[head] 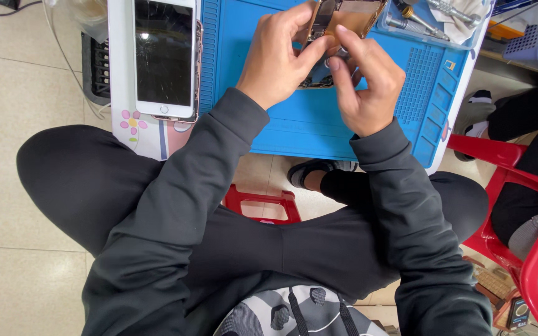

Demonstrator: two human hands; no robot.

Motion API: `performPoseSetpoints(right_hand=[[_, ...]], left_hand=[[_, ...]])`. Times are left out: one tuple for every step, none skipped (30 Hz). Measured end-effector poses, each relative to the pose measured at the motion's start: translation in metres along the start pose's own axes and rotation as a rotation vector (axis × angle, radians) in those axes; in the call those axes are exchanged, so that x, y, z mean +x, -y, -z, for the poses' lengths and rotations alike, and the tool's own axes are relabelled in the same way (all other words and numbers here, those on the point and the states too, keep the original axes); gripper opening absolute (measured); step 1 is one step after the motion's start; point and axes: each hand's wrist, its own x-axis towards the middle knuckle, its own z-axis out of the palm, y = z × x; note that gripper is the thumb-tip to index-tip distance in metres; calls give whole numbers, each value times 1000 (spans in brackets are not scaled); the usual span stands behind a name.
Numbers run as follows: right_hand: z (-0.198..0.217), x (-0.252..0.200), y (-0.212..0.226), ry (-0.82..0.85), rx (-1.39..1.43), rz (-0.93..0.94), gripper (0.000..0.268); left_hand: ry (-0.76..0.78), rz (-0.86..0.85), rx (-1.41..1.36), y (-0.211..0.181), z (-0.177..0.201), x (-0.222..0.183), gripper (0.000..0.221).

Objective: The person uses a screwdriver to remove screws from the back of a disassembled smartphone. They then use a small metal tool to pry and separate the phone's internal components from the casing.

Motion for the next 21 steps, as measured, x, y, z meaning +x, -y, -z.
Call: performPoseSetpoints(right_hand=[[0, 2, 1, 1, -3, 1, 36], [0, 4, 2, -35, 11, -30, 33], [0, 6, 3, -76, 25, -61, 30], [-2, 4, 0, -78, 22, -60, 30], [-3, 2, -5, -85, 19, -32, 32], [-4, 1, -9, -92, 16, -3, 34], [-3, 5, -7, -93, 12, 0, 34], [-2, 9, -6, -104, -30, 25, 29], [-3, 10, -2, -112, -67, 44, 25], [0, 6, 1, -110, -67, 41, 25], [0, 8, 3, -88, -93, 57, 27], [1, 10, 5, -66, -120, 73, 28], [1, 10, 4, -68, -124, 84, 28], [1, 9, 3, -57, -98, 69, 32], [-2, 7, 5, -44, -63, 52, 36], [-2, 11, 6, -45, -58, 61, 36], [-2, 12, 8, -67, -57, 48, 34], [-1, 13, 10, -90, -56, 35, 32], [-1, 15, 8, -93, -59, 34, 32], [-1, 16, 6, -90, -70, 47, 28], [-1, 19, 4, -86, -81, 64, 25]], left_hand=[[-1, -2, -2, 0, 0, 0, 17], [4, -6, 19, 0, 0, 0, 16], [13, -13, 42, -1, 1, 1, 15], [14, -16, 41, -1, 2, -1, 15], [22, -6, 44, 0, 2, -1, 19], [30, 4, 46, 1, 1, -2, 24], [30, -1, 45, 0, 2, 0, 24], [31, 7, 35, 0, 3, 2, 23], [35, 22, 25, -1, 3, 0, 22], [36, 26, 23, -1, 0, -5, 22], [48, 14, 27, 1, 0, -5, 23], [60, 2, 32, 3, 1, -5, 24], [54, -8, 34, 1, 1, -4, 24], [58, 24, 41, -1, 1, -2, 23], [62, 63, 55, -4, 4, -5, 32], [56, 60, 63, -5, 4, -3, 32], [60, 128, 48, -7, 4, -1, 32], [65, 196, 33, -8, 2, 1, 41], [68, 195, 32, -9, 2, 0, 41], [74, 193, 30, -10, 2, 0, 40], [78, 191, 30, -12, 2, 1, 40]])
